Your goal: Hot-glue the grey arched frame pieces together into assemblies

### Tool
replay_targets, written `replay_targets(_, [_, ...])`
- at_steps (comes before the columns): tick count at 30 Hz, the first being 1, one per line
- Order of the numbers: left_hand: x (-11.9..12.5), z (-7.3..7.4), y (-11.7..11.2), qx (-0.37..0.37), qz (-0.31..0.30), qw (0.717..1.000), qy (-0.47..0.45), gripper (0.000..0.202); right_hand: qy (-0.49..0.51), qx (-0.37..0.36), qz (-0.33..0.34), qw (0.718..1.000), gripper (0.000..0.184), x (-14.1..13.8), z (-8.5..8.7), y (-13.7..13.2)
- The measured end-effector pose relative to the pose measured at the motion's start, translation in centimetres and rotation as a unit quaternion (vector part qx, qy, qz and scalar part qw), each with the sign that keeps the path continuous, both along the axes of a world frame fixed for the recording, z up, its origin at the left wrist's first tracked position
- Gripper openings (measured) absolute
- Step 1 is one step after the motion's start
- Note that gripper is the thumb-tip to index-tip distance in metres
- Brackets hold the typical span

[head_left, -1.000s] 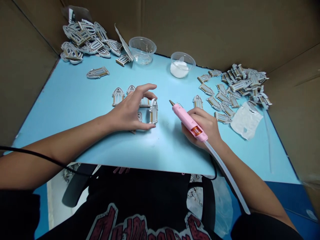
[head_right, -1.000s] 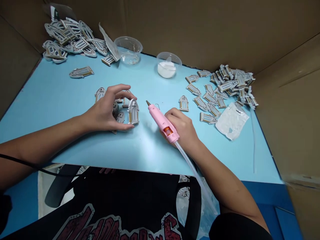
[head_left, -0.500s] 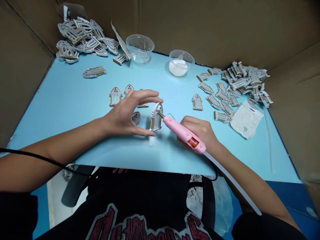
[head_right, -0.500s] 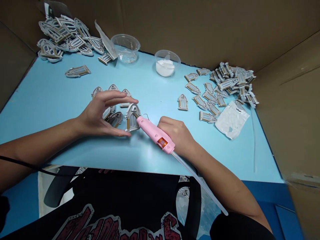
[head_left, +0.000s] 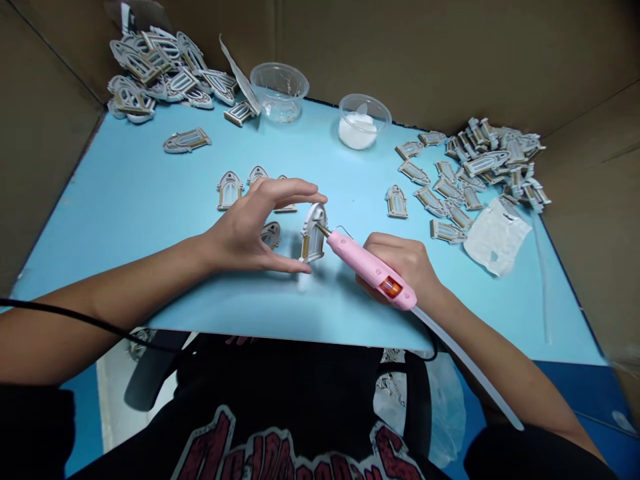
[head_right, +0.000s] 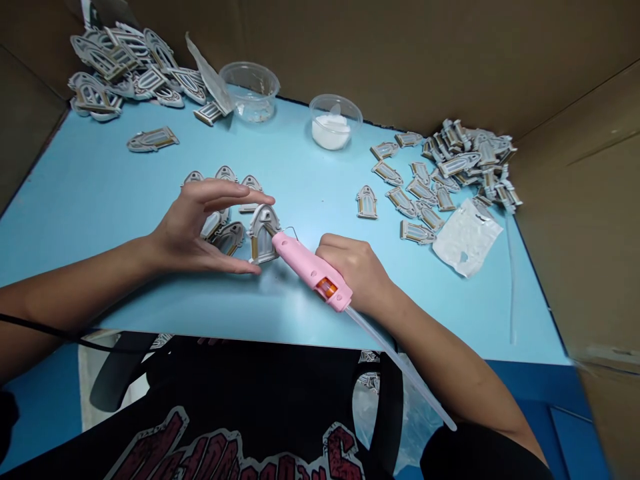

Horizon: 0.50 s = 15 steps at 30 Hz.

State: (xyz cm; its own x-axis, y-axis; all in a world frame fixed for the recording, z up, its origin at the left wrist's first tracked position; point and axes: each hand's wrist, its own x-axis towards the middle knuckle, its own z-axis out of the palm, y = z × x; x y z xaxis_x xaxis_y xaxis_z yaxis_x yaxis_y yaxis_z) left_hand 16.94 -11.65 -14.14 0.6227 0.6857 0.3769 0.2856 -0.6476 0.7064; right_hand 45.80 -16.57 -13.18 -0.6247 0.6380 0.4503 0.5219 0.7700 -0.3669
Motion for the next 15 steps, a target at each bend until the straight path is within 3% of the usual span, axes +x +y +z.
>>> replay_targets(6, [-0.15,-0.44,0.17,0.068,-0.032,0.995,-0.066,0.091,-0.009,0.003,-0.005,1.000,0.029,0.13,-0.11,0.11])
replay_targets(15, [-0.01,-0.71,0.36,0.077,-0.024,0.994,-0.067,0.090,-0.010,-0.007,-0.013,1.000,0.029,0.14,-0.06,0.09])
